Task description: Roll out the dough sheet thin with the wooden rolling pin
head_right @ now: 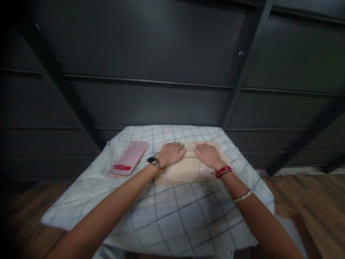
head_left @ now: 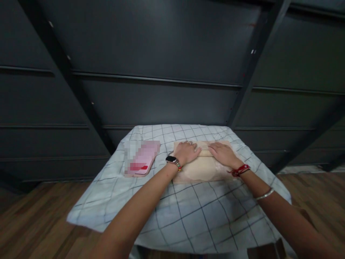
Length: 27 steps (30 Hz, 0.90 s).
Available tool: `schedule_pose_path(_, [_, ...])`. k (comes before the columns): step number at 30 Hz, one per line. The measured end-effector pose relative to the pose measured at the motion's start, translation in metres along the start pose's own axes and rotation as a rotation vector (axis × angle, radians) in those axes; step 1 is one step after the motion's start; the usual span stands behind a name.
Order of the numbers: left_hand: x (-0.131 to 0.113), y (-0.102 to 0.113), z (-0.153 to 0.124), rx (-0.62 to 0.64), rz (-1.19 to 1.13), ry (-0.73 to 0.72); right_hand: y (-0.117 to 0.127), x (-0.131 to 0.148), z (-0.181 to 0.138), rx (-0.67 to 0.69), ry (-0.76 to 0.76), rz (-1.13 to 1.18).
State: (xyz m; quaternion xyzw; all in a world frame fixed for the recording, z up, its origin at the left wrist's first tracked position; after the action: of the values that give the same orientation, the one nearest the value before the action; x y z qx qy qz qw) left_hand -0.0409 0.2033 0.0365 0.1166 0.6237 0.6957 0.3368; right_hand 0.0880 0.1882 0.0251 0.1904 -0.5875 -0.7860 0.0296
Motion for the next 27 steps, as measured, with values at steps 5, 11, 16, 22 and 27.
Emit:
schedule_pose_path(5, [-0.022, 0.004, -0.038, -0.044, 0.001, -0.018, 0.014, 0.015, -0.037, -0.043, -0.021, 0.029])
schedule_pose_path(11, [-0.036, 0.000, -0.073, -0.024, -0.029, -0.019, 0.028, 0.027, -0.074, -0.110, 0.022, 0.075])
schedule_pose_path(16, [-0.033, -0.001, -0.066, -0.033, -0.031, -0.046, 0.026, 0.026, -0.070, -0.075, 0.036, 0.082])
schedule_pose_path(22, [-0.015, 0.001, -0.029, -0.069, -0.008, -0.039, 0.011, 0.010, -0.031, 0.013, -0.025, 0.032])
schedule_pose_path(27, [0.004, 0.004, 0.005, -0.037, -0.018, -0.006, 0.003, 0.000, 0.005, 0.022, 0.003, 0.058])
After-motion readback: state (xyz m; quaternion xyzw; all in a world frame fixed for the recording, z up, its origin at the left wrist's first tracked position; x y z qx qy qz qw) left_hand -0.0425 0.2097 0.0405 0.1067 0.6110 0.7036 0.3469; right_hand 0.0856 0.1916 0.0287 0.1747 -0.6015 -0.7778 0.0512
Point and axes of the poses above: each hand's wrist, its own z-axis towards the middle knuckle, its own y-axis out of the back of the hand, x = y × z, the point moved 9 cm from there along z, towards the middle knuckle, and after that the axes turned 14 degrees about -z, right-handed, at the moved point
